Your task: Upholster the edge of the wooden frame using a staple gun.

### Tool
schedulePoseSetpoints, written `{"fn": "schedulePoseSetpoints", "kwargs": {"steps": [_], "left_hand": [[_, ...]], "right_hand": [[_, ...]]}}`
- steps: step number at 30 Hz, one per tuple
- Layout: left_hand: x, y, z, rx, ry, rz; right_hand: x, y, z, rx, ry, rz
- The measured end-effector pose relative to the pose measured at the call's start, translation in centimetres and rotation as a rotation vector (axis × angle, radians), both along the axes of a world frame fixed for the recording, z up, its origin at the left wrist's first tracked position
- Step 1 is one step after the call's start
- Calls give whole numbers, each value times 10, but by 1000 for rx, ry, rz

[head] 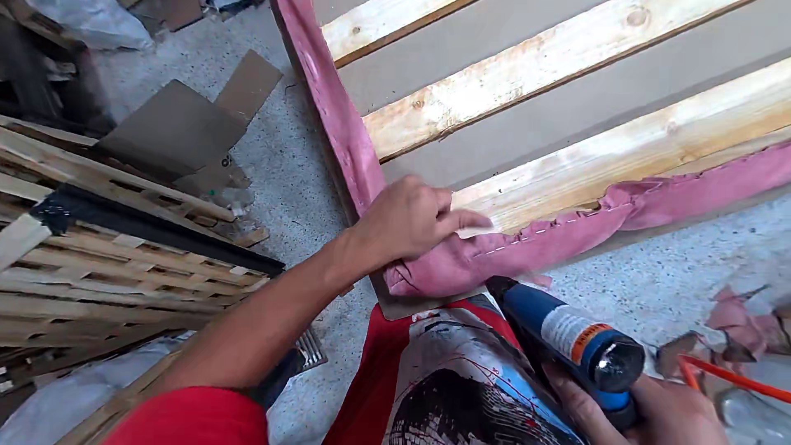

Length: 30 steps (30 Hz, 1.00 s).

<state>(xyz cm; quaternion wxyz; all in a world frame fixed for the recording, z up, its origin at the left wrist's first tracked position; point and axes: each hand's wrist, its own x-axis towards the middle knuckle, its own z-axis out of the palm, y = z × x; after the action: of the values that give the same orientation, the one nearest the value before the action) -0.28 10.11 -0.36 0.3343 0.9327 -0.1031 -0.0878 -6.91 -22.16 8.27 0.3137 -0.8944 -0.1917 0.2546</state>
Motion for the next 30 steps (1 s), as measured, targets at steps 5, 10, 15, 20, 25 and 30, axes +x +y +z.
{"fn": "schedulePoseSetpoints", "kwargs": {"steps": [5,10,15,20,25,30], "left_hand": [[-11,22,-13,43,-82,-534],[-13,34,-30,-195,-288,-298],[-8,25,-23,0,-51,-132],[22,24,-8,251,57,-422],[-5,35,-25,247,-153,-312],[7,33,-11,392,72,-352]], "right_hand": [[-17,21,7,29,15,-91],[-26,33,11,65,28,-209],[-27,51,9,-14,11,-206],[-36,68,0,-53,-127,-220],[-37,76,-7,-44,-161,-268],[-43,84,-13,-52,-187,-293]]}}
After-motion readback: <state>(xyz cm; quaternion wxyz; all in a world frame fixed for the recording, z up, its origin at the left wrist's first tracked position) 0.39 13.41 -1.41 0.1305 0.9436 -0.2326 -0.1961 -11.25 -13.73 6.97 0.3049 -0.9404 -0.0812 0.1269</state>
